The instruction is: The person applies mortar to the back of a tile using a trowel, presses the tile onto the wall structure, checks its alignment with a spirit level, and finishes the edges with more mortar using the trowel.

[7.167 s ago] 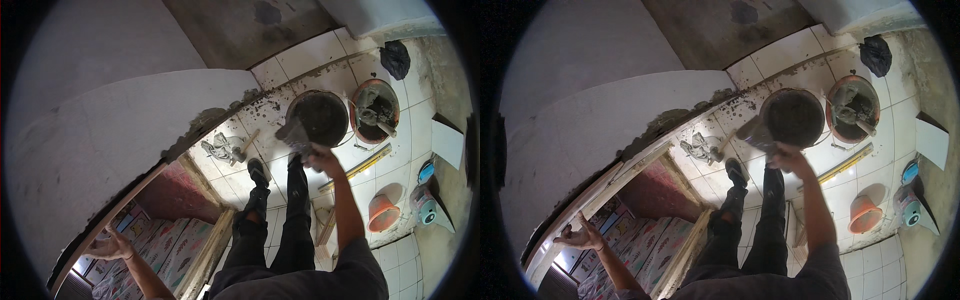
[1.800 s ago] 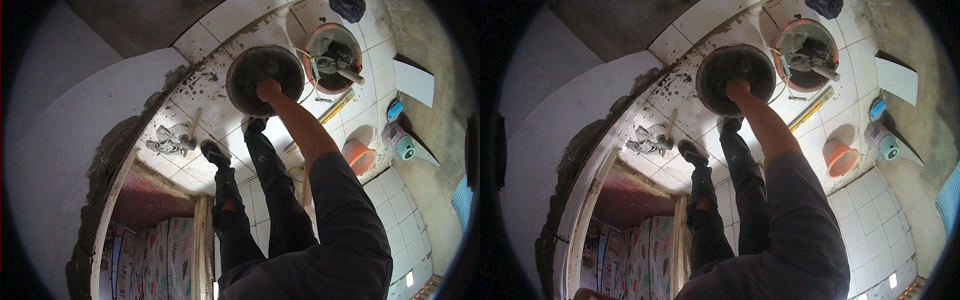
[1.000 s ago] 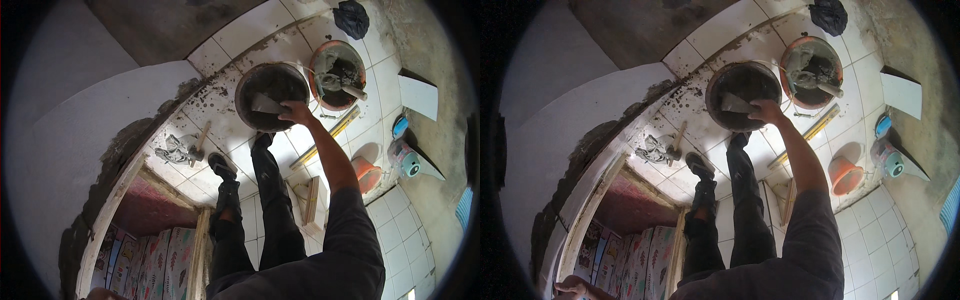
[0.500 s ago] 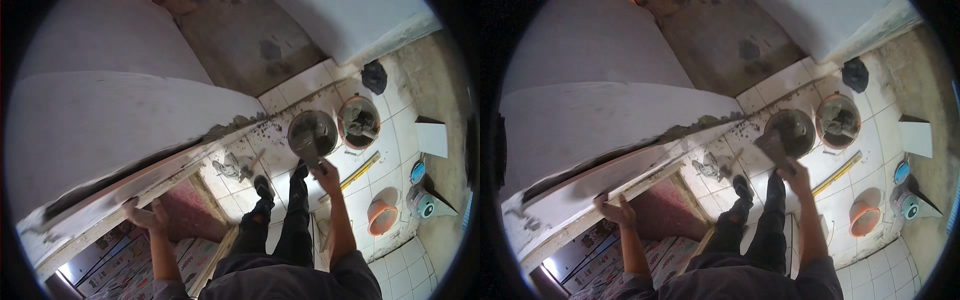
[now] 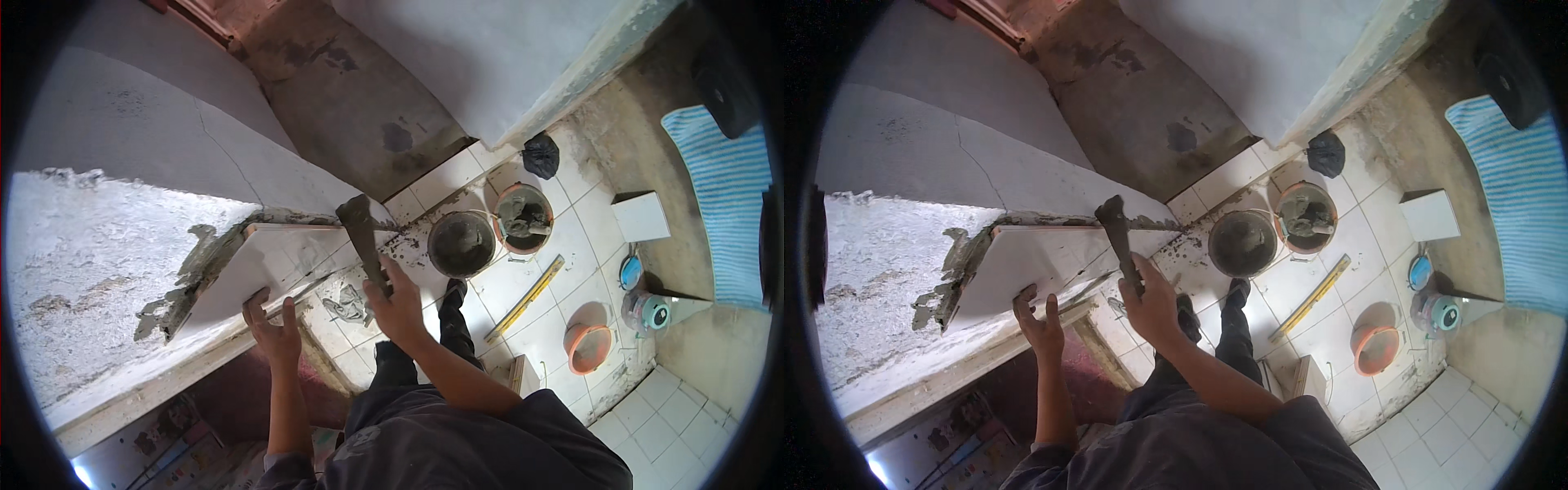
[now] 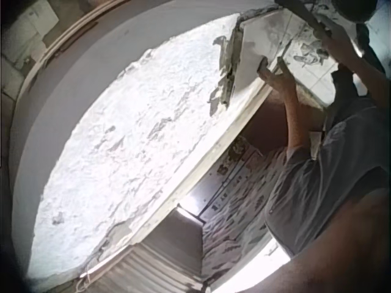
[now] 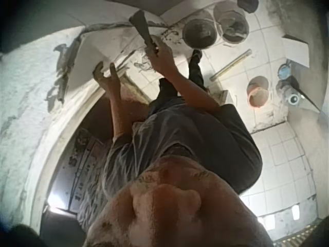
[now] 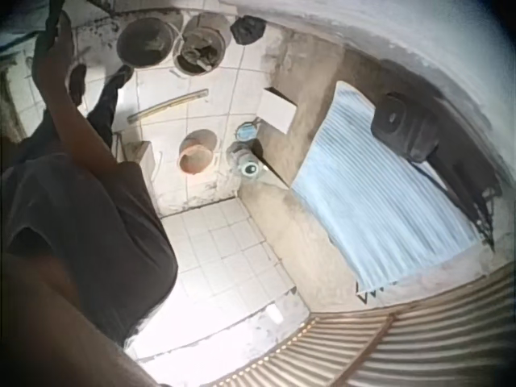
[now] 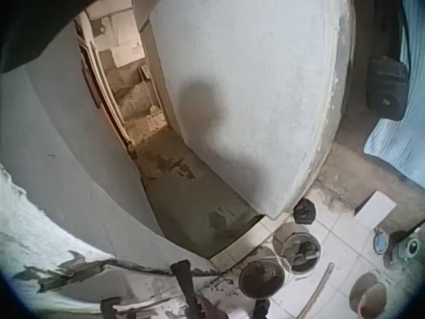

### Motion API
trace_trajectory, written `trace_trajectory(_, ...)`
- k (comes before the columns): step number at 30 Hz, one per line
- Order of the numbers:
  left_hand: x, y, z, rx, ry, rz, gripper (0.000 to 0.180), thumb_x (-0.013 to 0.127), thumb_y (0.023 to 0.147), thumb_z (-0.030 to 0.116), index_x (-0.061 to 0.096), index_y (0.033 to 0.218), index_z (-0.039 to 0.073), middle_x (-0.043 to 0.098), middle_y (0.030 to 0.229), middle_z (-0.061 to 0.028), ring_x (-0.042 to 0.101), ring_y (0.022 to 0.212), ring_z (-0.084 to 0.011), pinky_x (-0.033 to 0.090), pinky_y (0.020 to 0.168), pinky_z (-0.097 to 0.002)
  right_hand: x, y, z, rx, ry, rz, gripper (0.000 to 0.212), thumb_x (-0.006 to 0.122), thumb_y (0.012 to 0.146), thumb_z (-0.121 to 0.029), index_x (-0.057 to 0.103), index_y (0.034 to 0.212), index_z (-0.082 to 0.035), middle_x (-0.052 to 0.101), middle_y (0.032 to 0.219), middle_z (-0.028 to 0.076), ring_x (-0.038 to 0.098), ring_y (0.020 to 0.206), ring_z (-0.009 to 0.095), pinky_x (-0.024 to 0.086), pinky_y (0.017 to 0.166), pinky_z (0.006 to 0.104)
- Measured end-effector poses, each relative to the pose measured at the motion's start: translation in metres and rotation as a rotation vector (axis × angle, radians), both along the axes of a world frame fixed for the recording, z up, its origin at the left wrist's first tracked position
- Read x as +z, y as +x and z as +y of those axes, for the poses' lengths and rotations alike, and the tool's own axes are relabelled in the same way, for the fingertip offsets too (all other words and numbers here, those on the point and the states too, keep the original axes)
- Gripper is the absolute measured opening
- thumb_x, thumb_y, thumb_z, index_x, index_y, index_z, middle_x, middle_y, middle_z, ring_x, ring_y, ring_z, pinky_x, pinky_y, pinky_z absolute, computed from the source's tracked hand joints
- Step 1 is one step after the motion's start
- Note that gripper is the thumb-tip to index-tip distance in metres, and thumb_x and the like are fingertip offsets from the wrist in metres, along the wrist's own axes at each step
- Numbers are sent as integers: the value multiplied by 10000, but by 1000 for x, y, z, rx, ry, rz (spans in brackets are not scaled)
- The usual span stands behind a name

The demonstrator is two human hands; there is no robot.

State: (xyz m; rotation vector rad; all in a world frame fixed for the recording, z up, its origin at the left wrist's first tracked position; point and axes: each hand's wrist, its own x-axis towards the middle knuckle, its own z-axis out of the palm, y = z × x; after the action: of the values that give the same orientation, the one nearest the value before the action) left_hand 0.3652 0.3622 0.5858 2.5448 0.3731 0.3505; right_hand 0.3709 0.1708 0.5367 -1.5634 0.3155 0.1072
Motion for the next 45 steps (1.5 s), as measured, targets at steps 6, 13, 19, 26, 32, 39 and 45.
trace_trajectory(6, 3, -8, 10, -116, -40, 8, 436, 676, 740, 133, 494, 1109, -13, 499, 1055, -171, 453, 1010, -332, 356, 886, -429, 13, -12, 43, -130, -185, -164, 451, 603, 816, -155, 451, 1222, -32, 592, 899, 158, 594, 744, 245, 463, 693, 349)
trace_trajectory(13, 7, -8, 20, -228, -40, 87, 499, 645, 799, 192, 448, 1216, 1, 493, 1104, -170, 455, 1054, -291, 350, 904, -400, 31, -1, 71, -171, -48, -9, 503, 646, 771, -191, 453, 1196, -4, 563, 1024, 200, 565, 925, 353, 460, 769, 418)
trace_trajectory(19, 8, -9, 22, -242, -102, 74, 501, 637, 778, 184, 447, 1186, -37, 482, 1109, -201, 438, 1042, -331, 325, 931, -437, 23, -8, 82, -163, -140, -97, 563, 702, 745, -258, 468, 1204, -31, 591, 948, 156, 609, 796, 268, 477, 715, 354)
trace_trajectory(26, 5, -11, 20, -224, -27, 80, 497, 621, 796, 213, 444, 1183, -43, 485, 1092, -204, 434, 1044, -337, 321, 931, -444, 21, -38, 17, 94, -153, -101, 522, 700, 741, -231, 514, 1203, -74, 605, 934, 141, 610, 763, 251, 491, 692, 347)
trace_trajectory(32, -1, -8, 15, -205, -21, 86, 455, 595, 807, 203, 449, 1160, -43, 471, 1082, -207, 432, 1029, -343, 322, 925, -450, -50, -10, -12, -16, 232, 351, 446, 657, 741, -138, 547, 1164, -46, 626, 832, 117, 615, 655, 168, 494, 590, 313)
trace_trajectory(39, -7, -6, 11, -126, 42, 45, 413, 577, 811, 172, 451, 1137, -49, 465, 1087, -205, 434, 1034, -338, 324, 926, -450, -71, 32, -39, 181, 128, 239, 410, 608, 776, -157, 563, 1167, -39, 603, 732, 95, 564, 521, 144, 446, 492, 302)
trace_trajectory(45, -10, -4, 8, -94, 71, 37, 418, 589, 813, 214, 472, 1118, -47, 466, 1096, -202, 429, 1058, -345, 314, 945, -455, -23, 61, -52, 363, 155, 401, 452, 633, 764, -173, 559, 1185, -27, 596, 686, 55, 581, 569, 124, 463, 543, 269)
